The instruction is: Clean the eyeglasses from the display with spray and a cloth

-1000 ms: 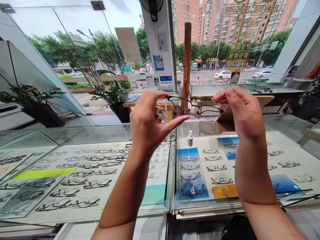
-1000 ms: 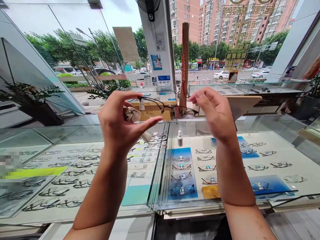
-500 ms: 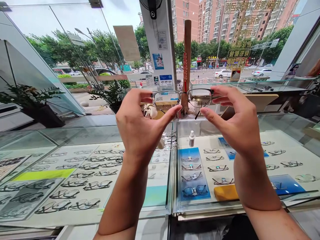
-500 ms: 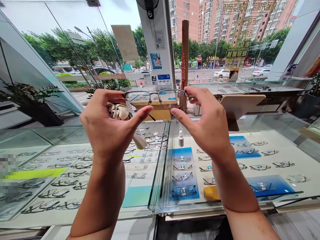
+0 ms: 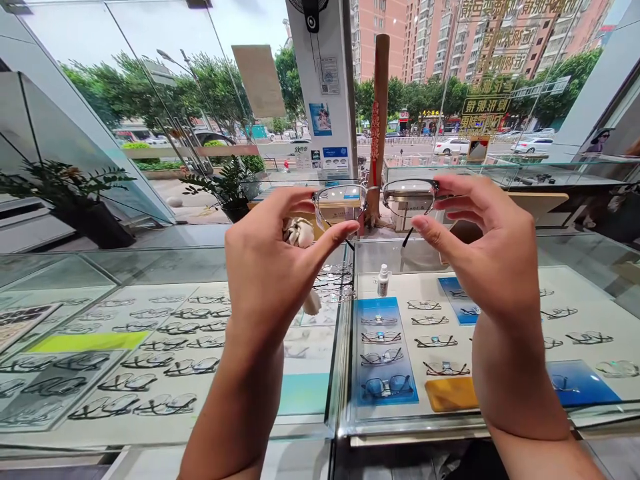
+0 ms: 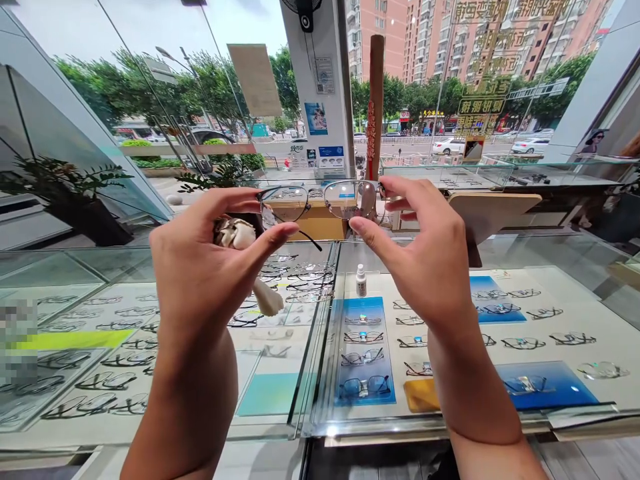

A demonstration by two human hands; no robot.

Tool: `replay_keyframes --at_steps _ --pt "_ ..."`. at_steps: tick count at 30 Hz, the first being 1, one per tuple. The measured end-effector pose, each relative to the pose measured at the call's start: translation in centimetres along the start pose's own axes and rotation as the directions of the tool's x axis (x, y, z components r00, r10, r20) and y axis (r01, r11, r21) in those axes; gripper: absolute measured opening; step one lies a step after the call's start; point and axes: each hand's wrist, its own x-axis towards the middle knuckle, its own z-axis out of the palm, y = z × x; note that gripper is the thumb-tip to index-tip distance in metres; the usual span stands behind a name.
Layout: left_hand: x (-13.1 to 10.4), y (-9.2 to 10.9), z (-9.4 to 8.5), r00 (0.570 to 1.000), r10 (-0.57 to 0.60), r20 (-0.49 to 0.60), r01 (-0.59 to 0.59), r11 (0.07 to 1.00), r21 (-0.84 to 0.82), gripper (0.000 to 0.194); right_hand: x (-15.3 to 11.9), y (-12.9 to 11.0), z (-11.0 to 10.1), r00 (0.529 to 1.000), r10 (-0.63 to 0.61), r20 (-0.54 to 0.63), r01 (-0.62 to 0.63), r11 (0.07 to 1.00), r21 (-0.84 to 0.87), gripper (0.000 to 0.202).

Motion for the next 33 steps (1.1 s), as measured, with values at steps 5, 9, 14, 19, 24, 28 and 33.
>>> replay_keyframes --at_steps 5,9,14,19,24,28,33 --pt "0.0 0.3 0.0 1.0 0.018 -0.017 -0.018 1.0 -0.001 0.071 -0.1 0.0 0.0 1.0 -0.019 -0.004 0.019 1.0 -0.019 0.042" --pt "0.1 0.7 0.0 0.998 -0.017 -0.053 0.015 0.999 -0.038 0.067 -0.1 0.1 -0.1 1.0 -0.018 0.007 0.018 1.0 -0.017 0.043" --pt "0.2 0.6 0.2 0.994 -0.034 -0.105 0.028 0.998 -0.059 0.06 -0.2 0.2 -0.1 0.999 -0.043 0.012 0.043 0.999 -0.01 0.041" --pt "0.5 0.6 0.3 0.995 -0.04 -0.094 0.038 0.999 -0.025 0.059 -0.1 0.0 0.0 1.0 -0.013 0.006 0.014 0.999 -0.034 0.04" --pt "0.4 0.1 0.5 0.999 -0.001 -0.04 0.0 1.0 -0.024 0.064 -0.1 0.6 0.0 1.0 0.008 -0.023 -0.009 0.999 -0.04 0.045" --pt "0.4 -0.3 0.8 0.999 0.01 -0.039 -0.011 0.999 -0.036 0.064 0.0 1.2 -0.2 0.999 0.034 0.034 -0.035 0.999 0.031 0.045" --pt "0.5 -0.2 0.9 0.999 -0.026 -0.041 0.023 0.997 -0.079 0.063 0.0 1.6 -0.3 0.999 0.034 0.038 -0.034 0.999 -0.005 0.047"
